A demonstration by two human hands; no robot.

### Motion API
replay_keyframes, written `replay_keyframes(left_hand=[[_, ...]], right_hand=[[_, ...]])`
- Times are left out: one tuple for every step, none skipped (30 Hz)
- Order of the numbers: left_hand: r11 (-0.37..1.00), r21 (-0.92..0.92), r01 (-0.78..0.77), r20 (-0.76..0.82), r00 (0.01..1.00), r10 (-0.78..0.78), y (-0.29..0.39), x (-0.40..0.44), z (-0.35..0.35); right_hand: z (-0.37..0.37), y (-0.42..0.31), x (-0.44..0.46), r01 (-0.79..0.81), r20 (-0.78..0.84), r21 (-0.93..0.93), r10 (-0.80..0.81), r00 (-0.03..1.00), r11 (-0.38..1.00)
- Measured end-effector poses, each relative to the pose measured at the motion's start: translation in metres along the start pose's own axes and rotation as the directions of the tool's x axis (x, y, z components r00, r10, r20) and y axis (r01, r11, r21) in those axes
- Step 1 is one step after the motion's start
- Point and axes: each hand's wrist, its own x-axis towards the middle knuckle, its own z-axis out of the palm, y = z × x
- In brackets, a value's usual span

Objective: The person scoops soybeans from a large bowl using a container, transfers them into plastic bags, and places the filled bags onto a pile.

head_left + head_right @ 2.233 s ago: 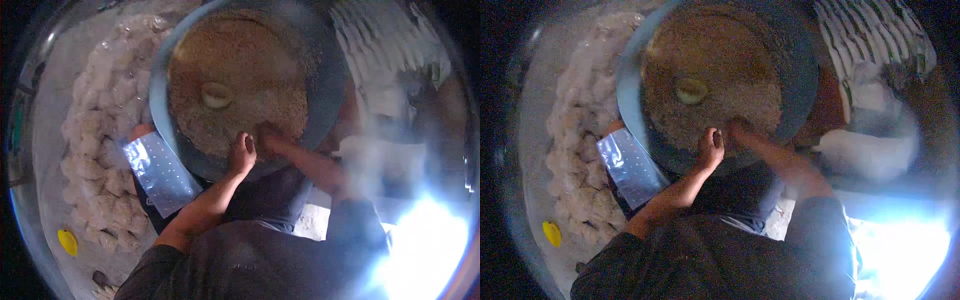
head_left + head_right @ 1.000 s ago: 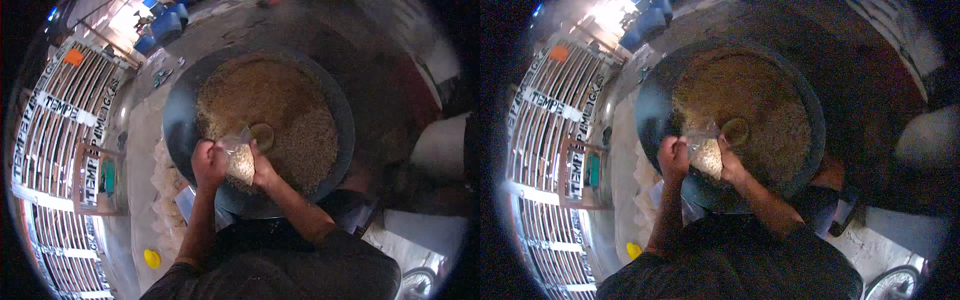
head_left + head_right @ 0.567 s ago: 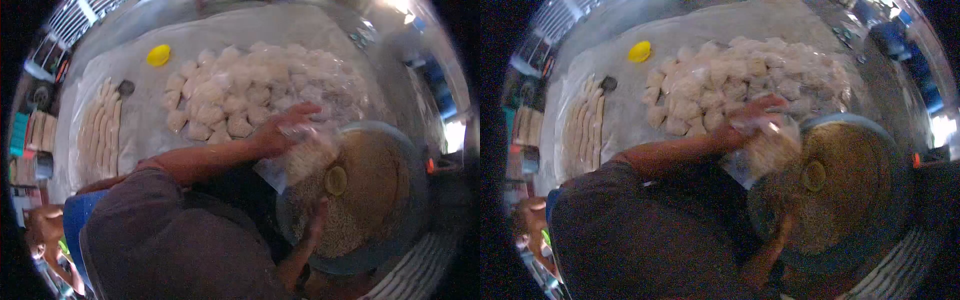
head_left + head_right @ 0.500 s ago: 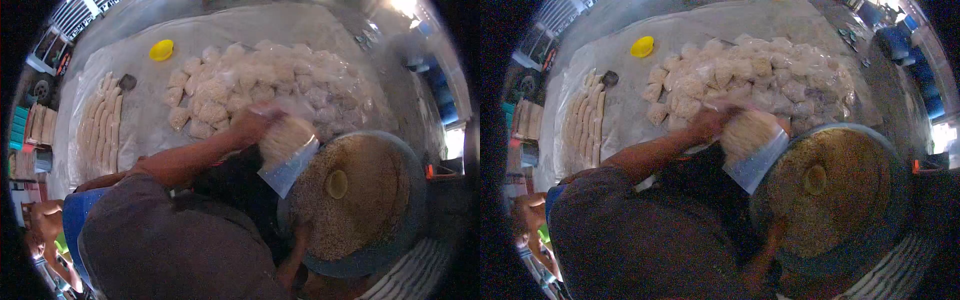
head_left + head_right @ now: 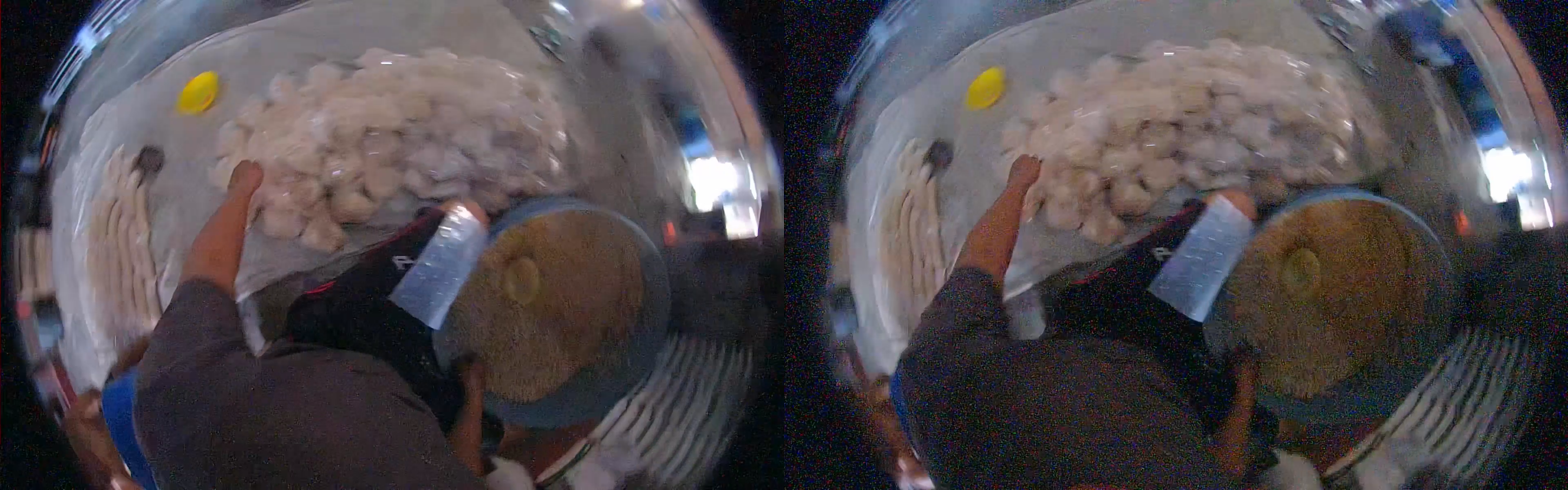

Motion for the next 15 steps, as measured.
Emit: replay_keyframes(left_hand=[[0.997,-0.034,-0.065,-0.112,0.992,0.061,0.01,0.027,0.034],[0.954,-0.212,-0.212,-0.312,0.94,0.14,0.075,-0.013,-0.01],[0.86,-0.314,-0.401,-0.497,0.842,0.211,0.148,-0.061,-0.066],[0.793,-0.222,-0.567,-0.652,0.691,0.311,0.204,-0.101,-0.099],[0.706,-0.062,-0.706,-0.784,0.472,0.403,0.256,-0.138,-0.123],[0.625,-0.121,-0.771,-0.783,0.461,0.418,0.308,-0.189,-0.151],[0.363,-0.157,-0.918,-0.751,0.35,0.56,0.348,-0.23,-0.172],[0.083,-0.198,-0.977,-0.721,0.202,0.663,0.384,-0.268,-0.192],[0.062,-0.141,-0.988,-0.672,0.141,0.727,0.423,-0.312,-0.222],[0.049,-0.076,-0.996,-0.618,0.086,0.782,0.451,-0.347,-0.241],[-0.009,-0.07,-0.998,-0.595,0.035,0.803,0.476,-0.361,-0.239],[-0.062,-0.064,-0.996,-0.571,-0.014,0.821,0.501,-0.371,-0.229],[-0.112,-0.063,-0.992,-0.545,-0.06,0.836,0.52,-0.378,-0.219],[-0.088,-0.244,-0.966,-0.426,0.026,0.904,0.532,-0.384,-0.21],[-0.031,-0.407,-0.913,-0.274,0.09,0.957,0.541,-0.391,-0.2]], right_hand=[[-0.037,-0.04,-0.02,-0.044,-0.14,0.148,0.065,0.988,0.988],[-0.076,-0.083,-0.04,-0.042,-0.277,0.298,0.129,0.952,0.953],[-0.093,-0.081,-0.035,-0.005,-0.178,0.665,0.165,0.97,0.747],[-0.111,-0.08,-0.031,-0.012,-0.076,0.914,0.199,0.977,0.406],[-0.143,-0.087,-0.035,0.125,-0.272,0.779,0.151,0.95,0.614],[-0.186,-0.098,-0.047,0.22,-0.428,0.572,0.058,0.902,0.791],[-0.217,-0.108,-0.055,0.383,-0.532,0.591,-0.015,0.847,0.71],[-0.241,-0.115,-0.064,0.546,-0.639,0.57,-0.086,0.764,0.615],[-0.261,-0.115,-0.071,0.571,-0.633,0.603,-0.102,0.768,0.557],[-0.276,-0.115,-0.077,0.601,-0.628,0.629,-0.133,0.766,0.492],[-0.283,-0.111,-0.077,0.631,-0.625,0.652,-0.172,0.761,0.421],[-0.278,-0.104,-0.073,0.644,-0.676,0.607,-0.125,0.726,0.466],[-0.27,-0.094,-0.063,0.648,-0.721,0.562,-0.08,0.688,0.513],[-0.261,-0.083,-0.054,0.642,-0.76,0.525,-0.032,0.649,0.56],[-0.249,-0.071,-0.048,0.662,-0.759,0.597,0.05,0.65,0.452]])
